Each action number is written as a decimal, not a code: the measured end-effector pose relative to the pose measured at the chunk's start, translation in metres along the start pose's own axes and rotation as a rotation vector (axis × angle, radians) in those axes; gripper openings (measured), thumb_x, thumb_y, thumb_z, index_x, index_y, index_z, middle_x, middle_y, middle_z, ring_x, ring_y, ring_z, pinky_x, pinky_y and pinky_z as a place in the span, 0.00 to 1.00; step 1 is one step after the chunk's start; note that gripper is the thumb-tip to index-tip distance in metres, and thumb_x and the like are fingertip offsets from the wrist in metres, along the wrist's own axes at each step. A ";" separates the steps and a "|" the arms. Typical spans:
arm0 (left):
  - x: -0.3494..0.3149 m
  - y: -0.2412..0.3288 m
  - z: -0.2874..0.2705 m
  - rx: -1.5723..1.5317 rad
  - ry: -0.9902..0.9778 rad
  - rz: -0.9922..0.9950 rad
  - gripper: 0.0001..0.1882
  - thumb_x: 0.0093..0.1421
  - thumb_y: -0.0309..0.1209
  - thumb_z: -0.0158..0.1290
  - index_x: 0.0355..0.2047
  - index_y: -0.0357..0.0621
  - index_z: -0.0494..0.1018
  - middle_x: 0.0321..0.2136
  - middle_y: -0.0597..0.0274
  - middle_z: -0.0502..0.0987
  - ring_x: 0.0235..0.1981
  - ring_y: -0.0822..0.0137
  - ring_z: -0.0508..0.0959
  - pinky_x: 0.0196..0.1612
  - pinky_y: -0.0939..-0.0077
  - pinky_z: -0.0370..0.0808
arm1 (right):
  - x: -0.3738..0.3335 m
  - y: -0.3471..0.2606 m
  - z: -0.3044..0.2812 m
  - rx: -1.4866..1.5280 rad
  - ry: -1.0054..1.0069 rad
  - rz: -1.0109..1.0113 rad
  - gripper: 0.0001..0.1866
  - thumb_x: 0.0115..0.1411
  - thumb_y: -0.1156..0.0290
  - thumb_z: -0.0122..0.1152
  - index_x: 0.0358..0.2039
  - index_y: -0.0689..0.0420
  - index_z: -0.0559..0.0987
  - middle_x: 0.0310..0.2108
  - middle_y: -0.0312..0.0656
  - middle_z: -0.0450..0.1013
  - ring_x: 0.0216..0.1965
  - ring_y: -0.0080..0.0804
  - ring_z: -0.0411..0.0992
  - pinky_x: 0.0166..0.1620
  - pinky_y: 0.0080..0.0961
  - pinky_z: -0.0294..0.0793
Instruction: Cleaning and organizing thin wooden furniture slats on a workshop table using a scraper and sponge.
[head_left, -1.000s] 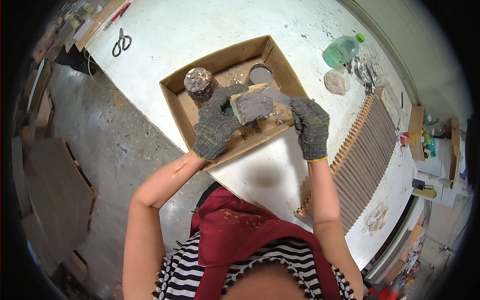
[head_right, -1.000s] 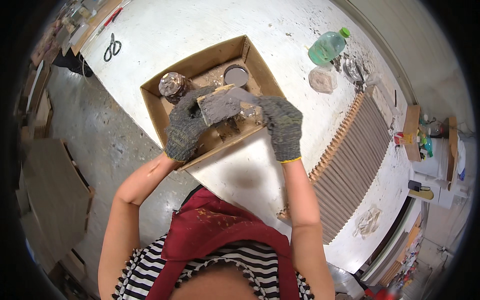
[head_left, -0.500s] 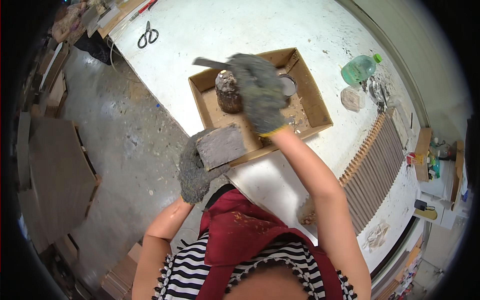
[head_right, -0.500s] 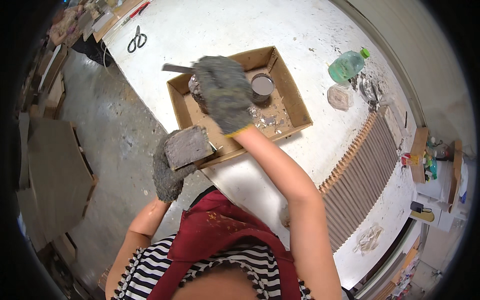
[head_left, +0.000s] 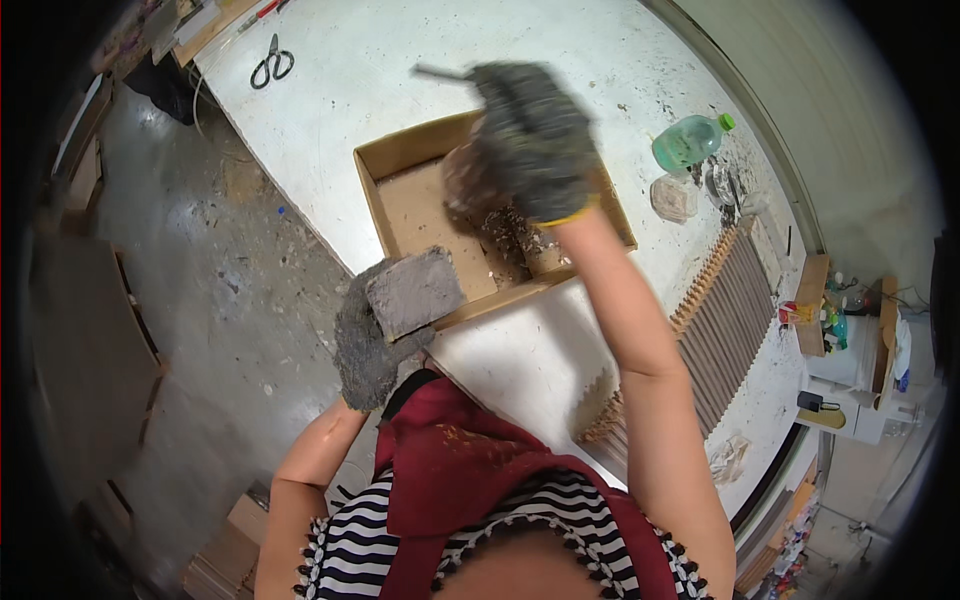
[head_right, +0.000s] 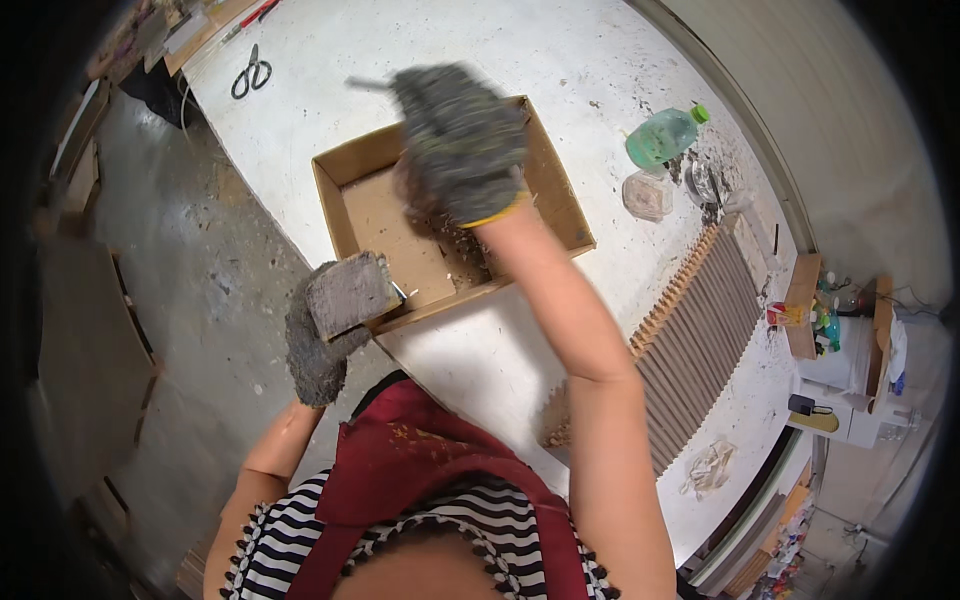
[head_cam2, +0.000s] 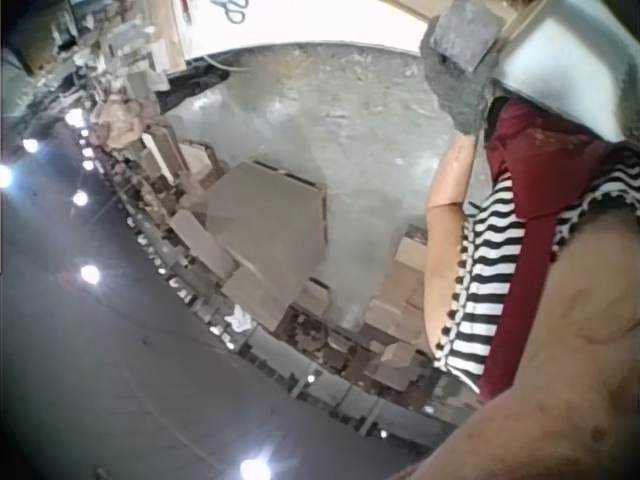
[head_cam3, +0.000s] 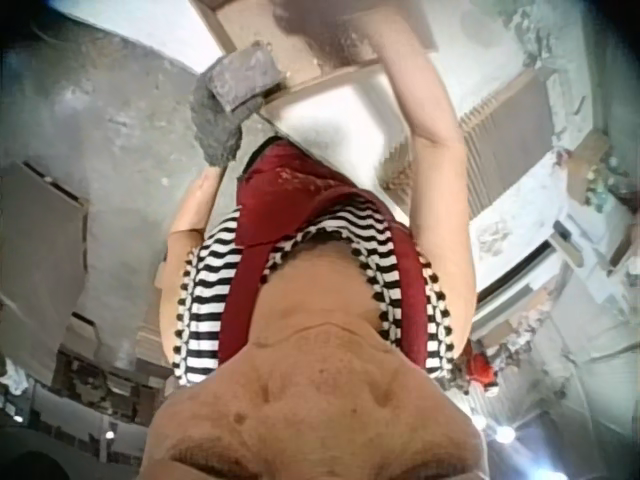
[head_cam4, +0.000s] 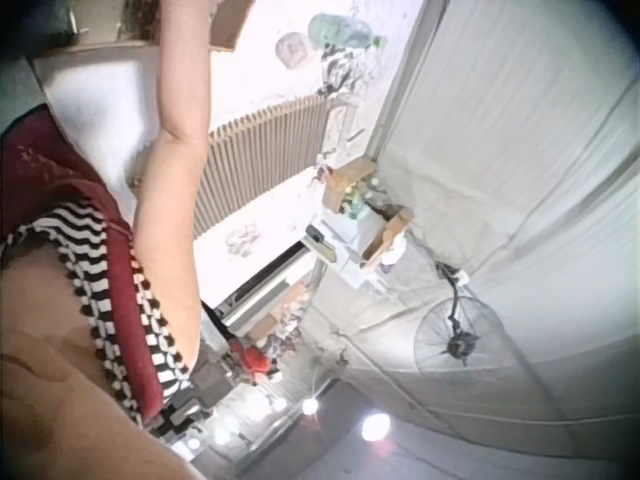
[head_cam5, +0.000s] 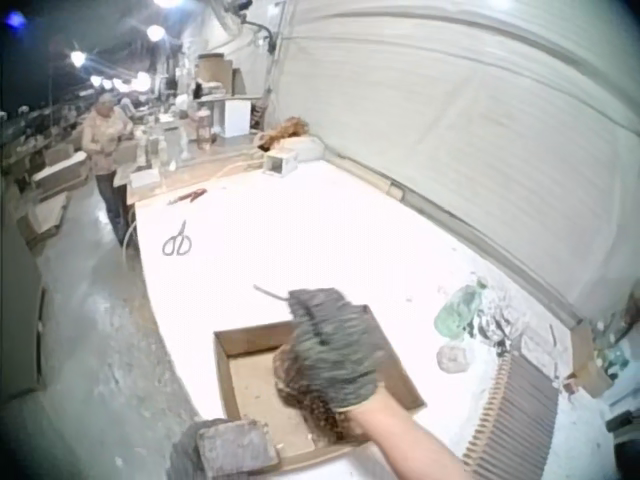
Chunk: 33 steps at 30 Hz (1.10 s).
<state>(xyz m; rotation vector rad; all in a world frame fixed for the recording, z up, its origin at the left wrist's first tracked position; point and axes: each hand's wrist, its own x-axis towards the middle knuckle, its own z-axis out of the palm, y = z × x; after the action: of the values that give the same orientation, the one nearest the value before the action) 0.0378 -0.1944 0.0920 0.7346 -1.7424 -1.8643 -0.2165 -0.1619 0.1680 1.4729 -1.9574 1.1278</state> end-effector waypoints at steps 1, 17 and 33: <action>0.004 0.002 0.005 0.028 -0.007 0.001 0.45 0.40 0.36 0.72 0.57 0.38 0.63 0.52 0.55 0.72 0.54 0.62 0.72 0.58 0.66 0.68 | 0.006 0.016 -0.017 0.021 0.125 -0.084 0.09 0.58 0.75 0.62 0.40 0.56 0.81 0.36 0.39 0.78 0.36 0.29 0.76 0.41 0.24 0.77; 0.011 -0.031 0.025 0.160 -0.017 0.243 0.38 0.42 0.28 0.71 0.54 0.41 0.65 0.51 0.53 0.72 0.53 0.58 0.73 0.55 0.64 0.72 | -0.053 0.088 -0.005 -0.140 -0.012 0.361 0.11 0.60 0.65 0.58 0.40 0.54 0.82 0.37 0.46 0.78 0.40 0.40 0.77 0.46 0.32 0.74; 0.012 -0.029 0.025 0.227 -0.010 0.213 0.42 0.42 0.29 0.72 0.56 0.41 0.63 0.54 0.55 0.71 0.54 0.60 0.72 0.57 0.65 0.71 | -0.085 0.091 -0.061 0.679 0.136 1.211 0.13 0.58 0.64 0.64 0.41 0.56 0.81 0.26 0.30 0.73 0.22 0.17 0.66 0.23 0.16 0.67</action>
<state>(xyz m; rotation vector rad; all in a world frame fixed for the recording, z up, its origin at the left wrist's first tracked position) 0.0130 -0.1817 0.0630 0.5948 -1.9764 -1.5496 -0.2805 -0.0547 0.1075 0.2027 -2.4888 2.4595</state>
